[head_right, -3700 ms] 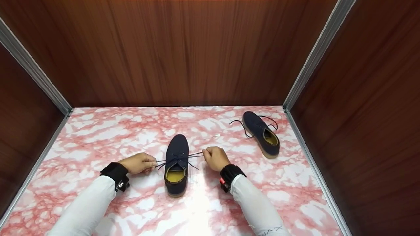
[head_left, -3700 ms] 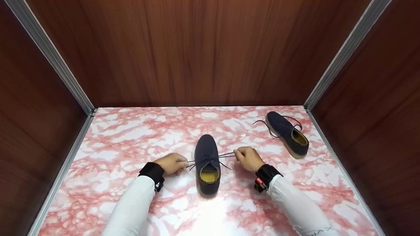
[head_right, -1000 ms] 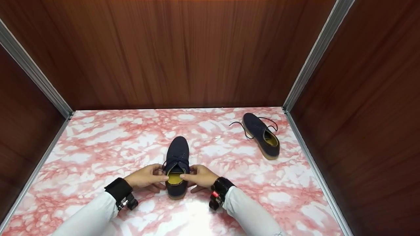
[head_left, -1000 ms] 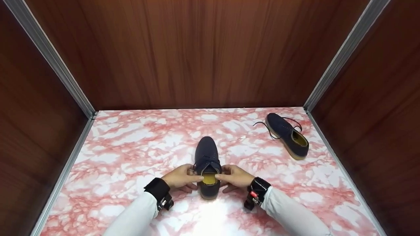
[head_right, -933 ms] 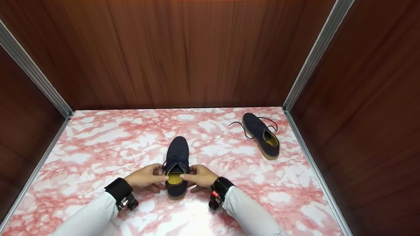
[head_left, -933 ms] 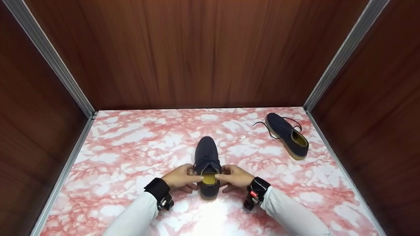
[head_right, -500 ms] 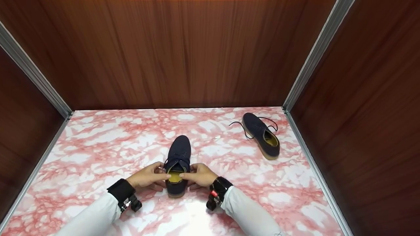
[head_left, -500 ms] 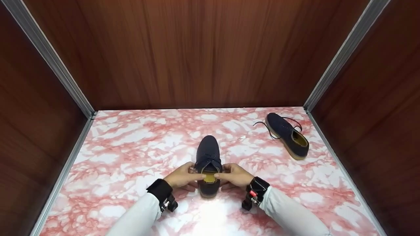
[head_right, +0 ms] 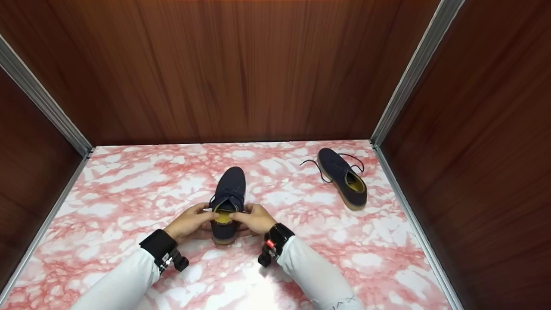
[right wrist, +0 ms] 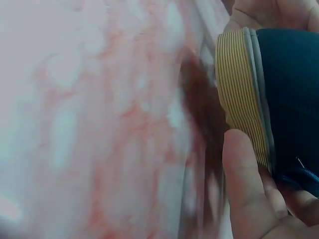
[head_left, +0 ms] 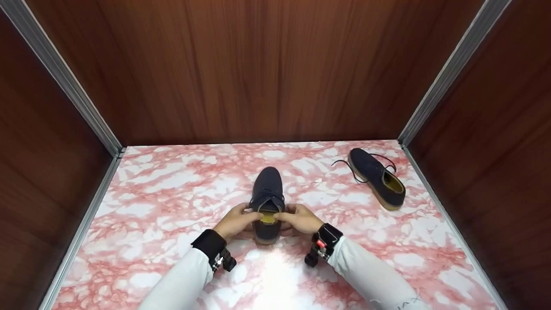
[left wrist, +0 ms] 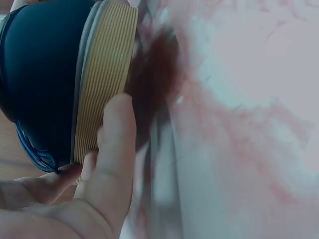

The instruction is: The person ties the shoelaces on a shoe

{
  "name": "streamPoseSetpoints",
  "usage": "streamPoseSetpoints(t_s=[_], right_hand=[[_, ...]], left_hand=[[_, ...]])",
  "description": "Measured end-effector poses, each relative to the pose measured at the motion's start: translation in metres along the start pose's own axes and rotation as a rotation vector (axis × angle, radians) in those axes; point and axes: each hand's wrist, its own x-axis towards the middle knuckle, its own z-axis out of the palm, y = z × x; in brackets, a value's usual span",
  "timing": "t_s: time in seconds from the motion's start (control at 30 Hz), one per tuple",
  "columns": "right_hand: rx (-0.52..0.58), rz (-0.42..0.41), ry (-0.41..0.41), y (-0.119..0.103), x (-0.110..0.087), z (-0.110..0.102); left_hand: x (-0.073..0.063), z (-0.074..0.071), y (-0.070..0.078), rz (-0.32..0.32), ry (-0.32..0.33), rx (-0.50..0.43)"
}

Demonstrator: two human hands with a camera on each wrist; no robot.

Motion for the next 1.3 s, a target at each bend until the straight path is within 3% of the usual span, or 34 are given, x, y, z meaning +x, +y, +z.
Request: streamPoseSetpoints(t_s=[0.2,0.43,0.67,0.8,1.0,1.13,1.3], right_hand=[[0.025,-0.070,0.035,-0.011,0.022,0.009],[0.077,-0.093,0.143,-0.021,0.052,0.025],[0.237,-0.080,0.184,-0.028,0.078,0.042],[0.136,-0.083,0.222,-0.026,0.088,0.048],[-0.132,-0.117,0.372,-0.028,0.097,0.057],[-0.156,-0.108,0.390,-0.033,0.099,0.063],[-0.160,-0.060,0.363,-0.037,0.101,0.068]], left_hand=[[0.010,-0.014,0.008,0.032,0.052,-0.088],[0.026,-0.031,0.016,0.067,0.249,-0.010],[0.041,-0.039,0.018,0.030,0.343,-0.219],[0.046,-0.042,0.014,0.001,0.401,-0.227],[0.050,-0.041,0.011,0.045,0.388,-0.221],[0.050,-0.040,0.007,0.052,0.378,-0.218],[0.049,-0.041,0.002,0.064,0.364,-0.278]])
